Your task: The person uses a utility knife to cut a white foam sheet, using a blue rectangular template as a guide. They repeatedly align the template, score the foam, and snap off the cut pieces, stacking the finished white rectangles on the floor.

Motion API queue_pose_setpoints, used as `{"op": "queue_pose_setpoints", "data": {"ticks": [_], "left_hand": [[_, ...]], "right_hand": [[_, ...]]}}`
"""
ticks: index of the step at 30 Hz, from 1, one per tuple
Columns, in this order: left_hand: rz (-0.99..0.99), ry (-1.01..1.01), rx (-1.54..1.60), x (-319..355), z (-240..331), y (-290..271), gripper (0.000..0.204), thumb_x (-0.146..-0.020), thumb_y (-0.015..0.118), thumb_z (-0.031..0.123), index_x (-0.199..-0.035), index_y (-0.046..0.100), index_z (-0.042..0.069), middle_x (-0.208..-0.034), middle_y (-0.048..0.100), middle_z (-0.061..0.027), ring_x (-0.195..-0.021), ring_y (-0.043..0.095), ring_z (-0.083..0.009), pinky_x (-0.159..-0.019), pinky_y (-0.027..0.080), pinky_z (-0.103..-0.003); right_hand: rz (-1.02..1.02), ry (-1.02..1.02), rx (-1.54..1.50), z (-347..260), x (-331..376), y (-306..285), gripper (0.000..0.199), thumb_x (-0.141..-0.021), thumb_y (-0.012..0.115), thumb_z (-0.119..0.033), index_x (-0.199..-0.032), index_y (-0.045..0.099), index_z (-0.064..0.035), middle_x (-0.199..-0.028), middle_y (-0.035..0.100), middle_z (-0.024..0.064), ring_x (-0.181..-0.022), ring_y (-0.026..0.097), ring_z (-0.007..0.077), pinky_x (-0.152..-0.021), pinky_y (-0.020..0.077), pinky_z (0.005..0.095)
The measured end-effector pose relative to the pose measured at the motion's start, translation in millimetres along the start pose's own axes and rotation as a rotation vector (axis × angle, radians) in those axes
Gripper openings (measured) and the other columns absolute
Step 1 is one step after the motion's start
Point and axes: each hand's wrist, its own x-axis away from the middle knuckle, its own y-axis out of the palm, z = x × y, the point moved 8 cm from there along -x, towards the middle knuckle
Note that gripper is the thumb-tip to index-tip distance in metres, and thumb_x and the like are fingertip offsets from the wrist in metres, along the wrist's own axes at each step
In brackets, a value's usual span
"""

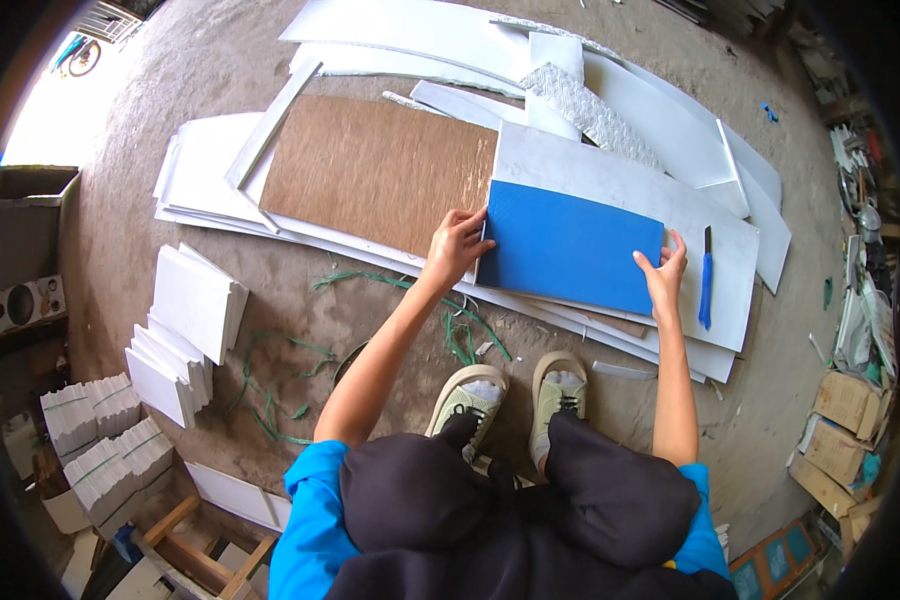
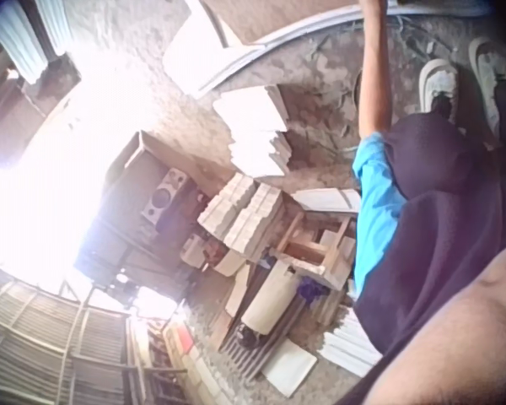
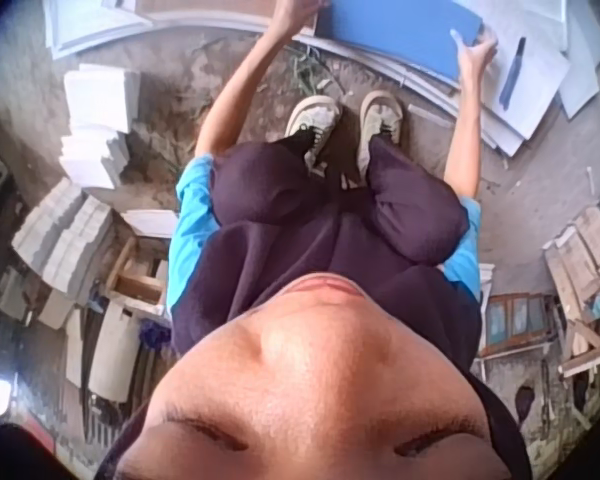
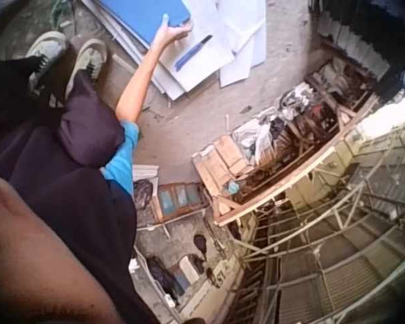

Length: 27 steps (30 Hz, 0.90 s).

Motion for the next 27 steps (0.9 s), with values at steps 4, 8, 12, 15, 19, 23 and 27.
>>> {"op": "queue_pose_setpoints", "data": {"ticks": [4,8,12,15,19,23,27], "left_hand": [[-0.026,-0.021,-0.012,1.4,0.2,2.5,0.054,-0.071,0.068,0.002,-0.122,0.049,0.006,-0.106,0.047,-0.0123,-0.098,0.056,-0.0224,-0.086,0.05,-0.032],[-0.015,0.008,0.022,1.1,4.9,1.5,0.054,-0.072,0.068,0.002,-0.122,0.049,0.006,-0.107,0.047,-0.0127,-0.097,0.056,-0.0225,-0.086,0.05,-0.032],[-0.021,0.011,0.005,1.7,2.4,0.1,0.054,-0.072,0.068,0.002,-0.122,0.049,0.006,-0.107,0.047,-0.0125,-0.096,0.057,-0.0223,-0.084,0.05,-0.031],[-0.02,0.028,-0.014,2.7,3.1,-0.6,0.052,-0.072,0.067,0.002,-0.121,0.05,0.005,-0.107,0.048,-0.0132,-0.095,0.057,-0.0229,-0.081,0.051,-0.03],[-0.044,0.031,-0.099,6.4,10.8,0.7,0.054,-0.074,0.065,0.002,-0.124,0.046,0.007,-0.112,0.048,-0.0133,-0.101,0.055,-0.0244,-0.087,0.048,-0.033],[-0.14,0.098,0.002,21.1,13.7,-1.0,0.063,-0.074,0.064,0.0,-0.13,0.035,0.008,-0.127,0.042,-0.0143,-0.11,0.05,-0.0256,-0.094,0.044,-0.035],[-0.276,0.259,-0.142,27.7,32.0,0.8,0.089,-0.059,0.076,0.006,-0.134,0.028,0.006,-0.134,0.033,-0.0186,-0.119,0.039,-0.0333,-0.098,0.038,-0.037]], "right_hand": [[-0.052,0.034,-0.11,5.8,-2.5,-0.1,0.082,-0.067,0.072,-0.008,-0.132,0.023,-0.0164,-0.114,0.033,0.0156,-0.102,0.042,0.0252,-0.085,0.043,0.0364],[-0.084,0.043,-0.137,8.3,-4.9,-0.5,0.084,-0.067,0.072,-0.007,-0.134,0.021,-0.018,-0.115,0.032,0.0159,-0.103,0.042,0.024,-0.083,0.0449,0.0354],[-0.13,0.064,-0.163,4.0,-3.4,0.2,0.085,-0.068,0.071,-0.005,-0.134,0.02,-0.0188,-0.111,0.036,0.0154,-0.101,0.045,0.024,-0.082,0.0452,0.0363],[-0.178,0.074,-0.193,1.8,-2.2,-0.6,0.085,-0.068,0.07,-0.004,-0.135,0.019,-0.0191,-0.11,0.04,0.0154,-0.1,0.047,0.0242,-0.083,0.0449,0.0369],[-0.223,0.09,-0.213,2.0,-3.3,-0.2,0.086,-0.069,0.069,-0.003,-0.135,0.017,-0.0197,-0.111,0.041,0.0162,-0.1,0.048,0.0245,-0.084,0.0444,0.0376],[-0.253,0.115,-0.185,-3.0,-2.3,3.7,0.086,-0.07,0.069,-0.004,-0.136,0.015,-0.0199,-0.111,0.041,0.0162,-0.1,0.049,0.0248,-0.084,0.0444,0.038],[-0.237,0.112,-0.179,5.2,-6.2,-0.2,0.087,-0.07,0.069,-0.004,-0.136,0.015,-0.0195,-0.109,0.041,0.0159,-0.099,0.049,0.0246,-0.083,0.045,0.0375]]}}
